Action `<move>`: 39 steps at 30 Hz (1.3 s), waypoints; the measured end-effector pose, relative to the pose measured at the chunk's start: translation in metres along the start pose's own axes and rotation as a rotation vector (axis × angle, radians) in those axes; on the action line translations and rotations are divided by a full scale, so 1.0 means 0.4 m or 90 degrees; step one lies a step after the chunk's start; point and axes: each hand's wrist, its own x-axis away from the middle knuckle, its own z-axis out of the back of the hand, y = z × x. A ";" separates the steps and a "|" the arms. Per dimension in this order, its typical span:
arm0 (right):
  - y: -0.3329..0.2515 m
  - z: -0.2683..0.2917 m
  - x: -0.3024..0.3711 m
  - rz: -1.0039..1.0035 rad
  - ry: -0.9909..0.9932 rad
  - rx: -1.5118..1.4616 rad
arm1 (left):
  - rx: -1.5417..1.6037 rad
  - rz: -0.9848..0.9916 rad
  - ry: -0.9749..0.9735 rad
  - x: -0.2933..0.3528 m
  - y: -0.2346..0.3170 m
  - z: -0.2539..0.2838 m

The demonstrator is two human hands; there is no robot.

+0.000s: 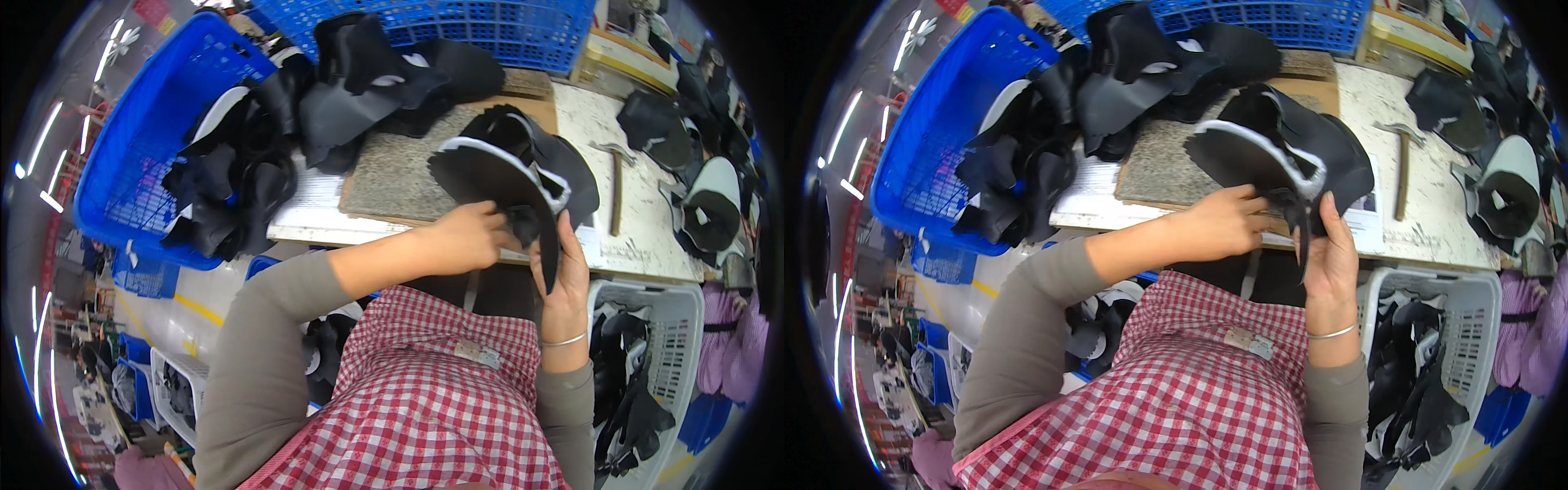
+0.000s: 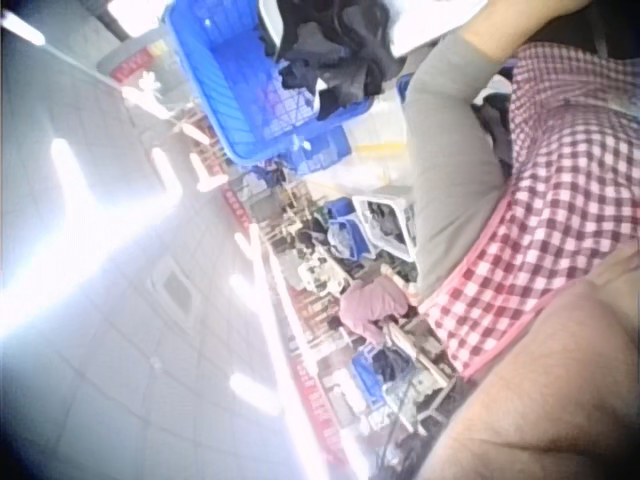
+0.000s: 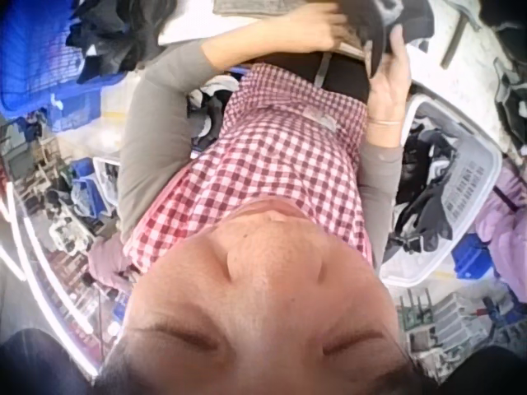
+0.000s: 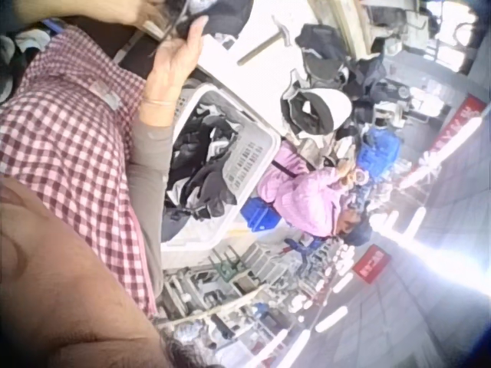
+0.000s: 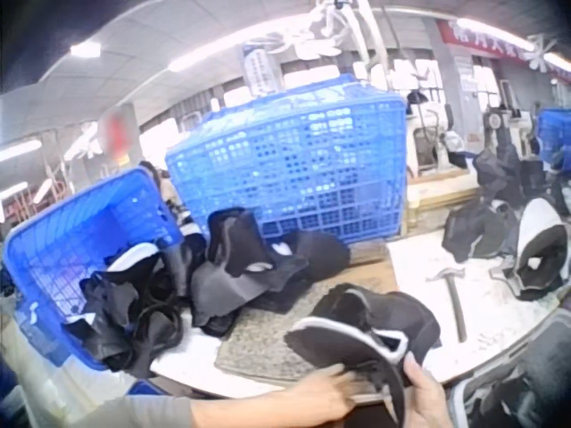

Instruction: The person assembles black shoe uppers by hand, folding and tucking edges, then uses a hammer to tap the heel area on a workbench. The person repeatedly picks up shoe parts, aligns them, and hammers them into place.

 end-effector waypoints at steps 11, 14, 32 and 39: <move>0.067 -0.055 0.033 0.202 -0.056 0.163 | 0.313 0.298 0.366 0.016 0.026 0.056; 0.072 -0.064 0.045 0.228 -0.001 0.218 | 0.974 0.584 0.494 0.026 0.059 -0.036; -0.051 -0.092 0.102 0.126 -0.058 0.729 | 0.892 0.669 0.142 0.333 -0.024 -0.048; -0.014 -0.076 0.216 0.689 -0.718 1.418 | 1.259 0.539 -0.013 0.390 0.075 -0.049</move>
